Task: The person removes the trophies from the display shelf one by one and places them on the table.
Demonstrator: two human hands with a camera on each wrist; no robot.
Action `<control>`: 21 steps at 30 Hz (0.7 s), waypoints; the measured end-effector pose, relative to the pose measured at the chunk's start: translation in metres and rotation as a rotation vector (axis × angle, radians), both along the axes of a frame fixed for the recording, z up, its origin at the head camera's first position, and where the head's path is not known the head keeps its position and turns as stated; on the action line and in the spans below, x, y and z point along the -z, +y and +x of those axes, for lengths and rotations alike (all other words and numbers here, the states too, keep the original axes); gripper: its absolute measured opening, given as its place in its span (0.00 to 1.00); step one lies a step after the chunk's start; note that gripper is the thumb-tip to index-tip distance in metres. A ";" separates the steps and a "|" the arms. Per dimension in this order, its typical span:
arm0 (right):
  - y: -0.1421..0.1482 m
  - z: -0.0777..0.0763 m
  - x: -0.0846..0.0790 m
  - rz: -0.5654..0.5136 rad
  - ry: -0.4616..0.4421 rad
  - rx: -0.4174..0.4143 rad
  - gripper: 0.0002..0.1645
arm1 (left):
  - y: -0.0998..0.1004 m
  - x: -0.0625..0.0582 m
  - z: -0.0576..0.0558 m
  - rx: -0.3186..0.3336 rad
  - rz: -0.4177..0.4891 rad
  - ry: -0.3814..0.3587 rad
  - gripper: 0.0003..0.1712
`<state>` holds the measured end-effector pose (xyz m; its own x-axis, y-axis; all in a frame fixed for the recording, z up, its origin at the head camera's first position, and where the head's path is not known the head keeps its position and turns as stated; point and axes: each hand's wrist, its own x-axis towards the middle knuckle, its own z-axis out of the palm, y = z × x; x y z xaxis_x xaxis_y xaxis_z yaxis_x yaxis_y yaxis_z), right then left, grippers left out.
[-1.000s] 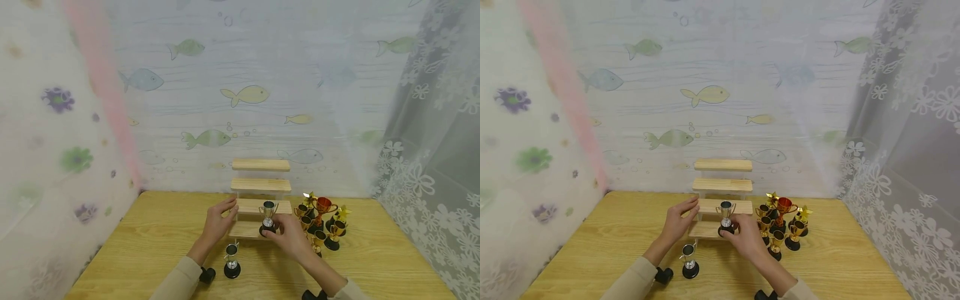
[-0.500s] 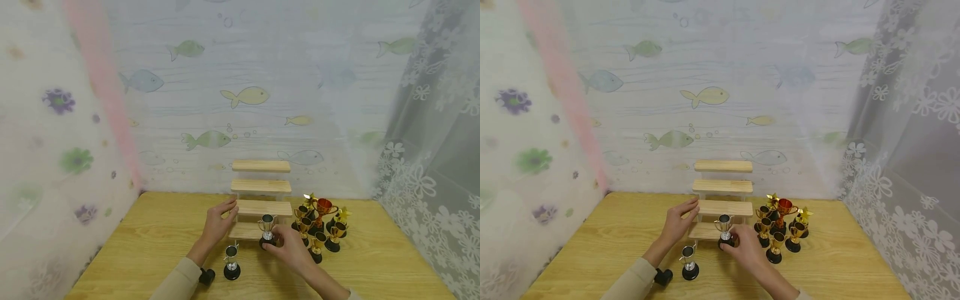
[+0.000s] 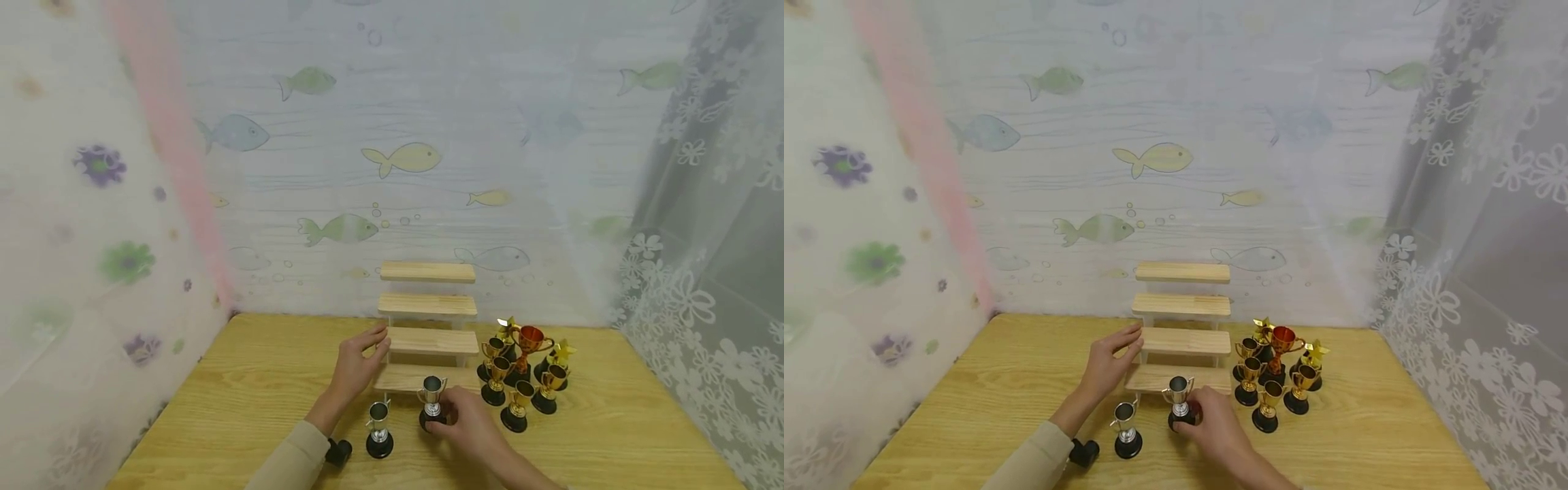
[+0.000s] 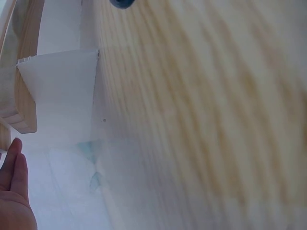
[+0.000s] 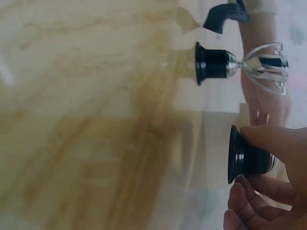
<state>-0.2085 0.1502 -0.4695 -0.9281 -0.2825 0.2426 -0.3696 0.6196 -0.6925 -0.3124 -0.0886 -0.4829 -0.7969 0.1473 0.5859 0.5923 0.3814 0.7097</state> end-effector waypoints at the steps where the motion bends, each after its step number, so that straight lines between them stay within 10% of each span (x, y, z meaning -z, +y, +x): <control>1: 0.000 0.000 0.002 0.003 -0.004 -0.009 0.16 | 0.000 0.000 0.000 0.002 -0.003 0.002 0.18; 21: 0.006 0.004 0.020 -0.054 -0.161 -0.176 0.13 | 0.000 -0.008 0.004 -0.019 -0.030 -0.040 0.18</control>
<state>-0.2041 0.1559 -0.4895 -0.8938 -0.4337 0.1143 -0.3504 0.5163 -0.7814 -0.3081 -0.0886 -0.4750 -0.8227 0.1485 0.5488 0.5557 0.4137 0.7212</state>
